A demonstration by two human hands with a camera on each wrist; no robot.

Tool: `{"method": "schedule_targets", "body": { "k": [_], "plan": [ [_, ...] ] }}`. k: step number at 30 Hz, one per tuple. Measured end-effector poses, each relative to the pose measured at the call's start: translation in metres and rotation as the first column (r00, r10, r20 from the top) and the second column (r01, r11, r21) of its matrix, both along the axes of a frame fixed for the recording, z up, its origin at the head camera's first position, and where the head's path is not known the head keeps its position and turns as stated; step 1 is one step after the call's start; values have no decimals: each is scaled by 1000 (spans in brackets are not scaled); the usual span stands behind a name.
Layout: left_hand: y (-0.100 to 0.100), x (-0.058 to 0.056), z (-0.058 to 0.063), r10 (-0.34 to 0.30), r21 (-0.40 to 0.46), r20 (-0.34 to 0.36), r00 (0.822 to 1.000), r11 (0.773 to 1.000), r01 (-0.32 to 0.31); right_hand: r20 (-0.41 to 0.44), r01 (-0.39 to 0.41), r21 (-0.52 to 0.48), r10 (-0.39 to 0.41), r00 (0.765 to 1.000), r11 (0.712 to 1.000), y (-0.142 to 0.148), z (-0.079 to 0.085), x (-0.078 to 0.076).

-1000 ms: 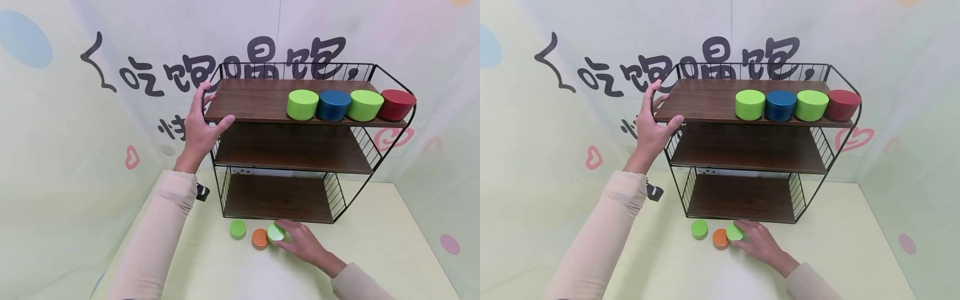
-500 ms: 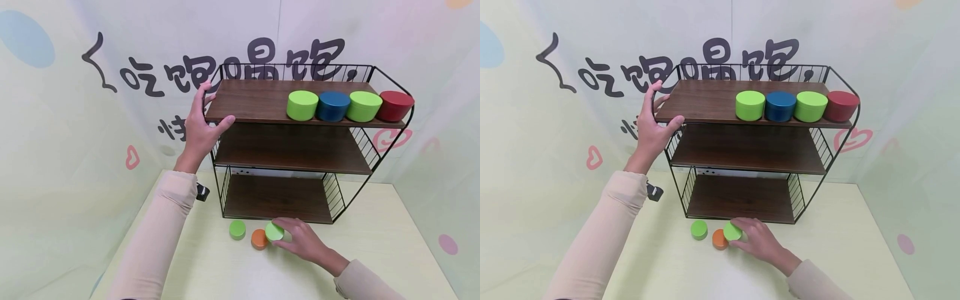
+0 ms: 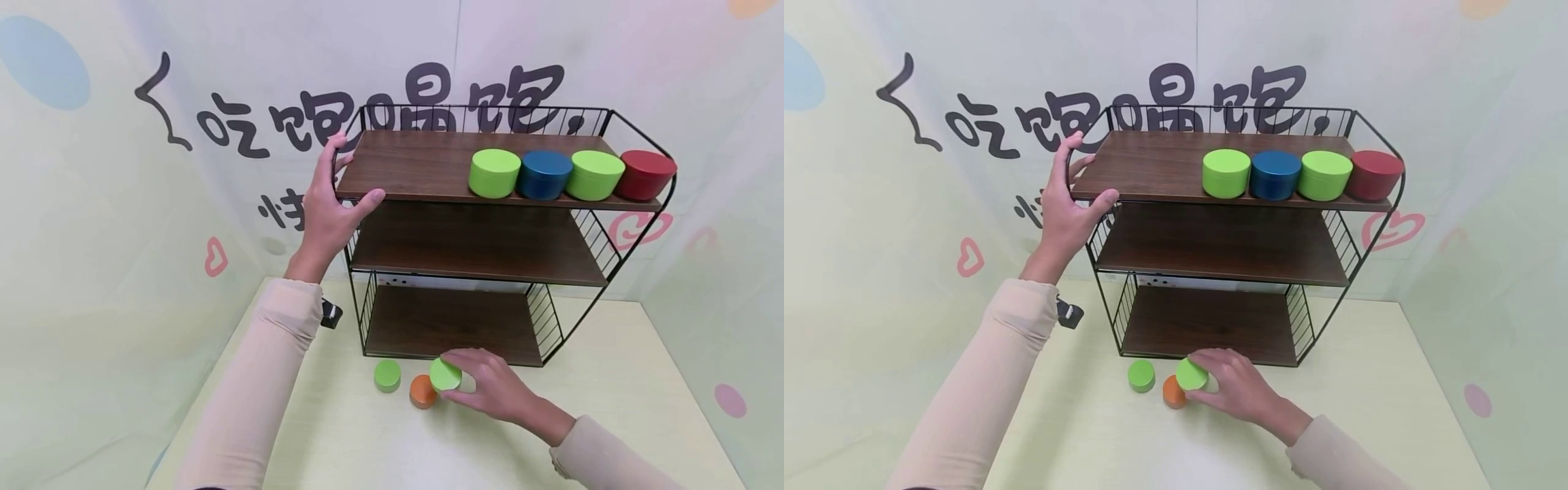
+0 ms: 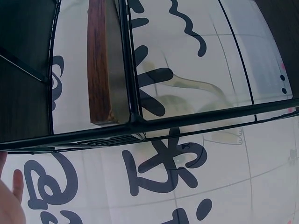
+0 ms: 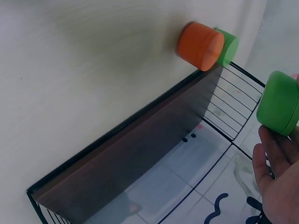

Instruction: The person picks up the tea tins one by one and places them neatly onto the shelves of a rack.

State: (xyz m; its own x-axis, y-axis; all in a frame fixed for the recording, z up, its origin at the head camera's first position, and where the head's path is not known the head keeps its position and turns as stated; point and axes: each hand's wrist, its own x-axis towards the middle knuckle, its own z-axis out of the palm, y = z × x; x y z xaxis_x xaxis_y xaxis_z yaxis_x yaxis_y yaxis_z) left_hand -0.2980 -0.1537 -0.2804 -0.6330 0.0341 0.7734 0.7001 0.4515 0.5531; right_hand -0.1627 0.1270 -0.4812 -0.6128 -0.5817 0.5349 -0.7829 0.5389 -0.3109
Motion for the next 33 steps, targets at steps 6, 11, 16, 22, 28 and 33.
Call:
{"method": "schedule_targets", "body": {
  "k": [6, 11, 16, 22, 28, 33],
  "plan": [
    [0, 0, 0, 4, 2, 3, 1000, 1000, -4, -30, -16, -17, 15, 999, 1000, -1, 14, -3],
    [1, -1, 0, 2, 6, 13, 1000, 1000, -2, -60, -19, -19, 18, 998, 1000, 1, 22, -5],
    [1, -2, 0, -2, 5, 7, 1000, 1000, 2, -86, -34, -7, 34, 996, 999, 2, 29, -7],
    [0, -2, 0, 6, 2, -4, 1000, 1000, -6, -145, -61, 28, 64, 987, 998, 4, 48, -10],
    [0, -2, 0, -1, 2, -8, 1000, 1000, 1, -177, -83, 45, 89, 980, 996, 6, 64, -11],
    [0, -2, 0, -4, 8, -9, 1000, 1000, 4, -194, -101, 56, 110, 975, 993, 4, 73, -10]
  ]
}}
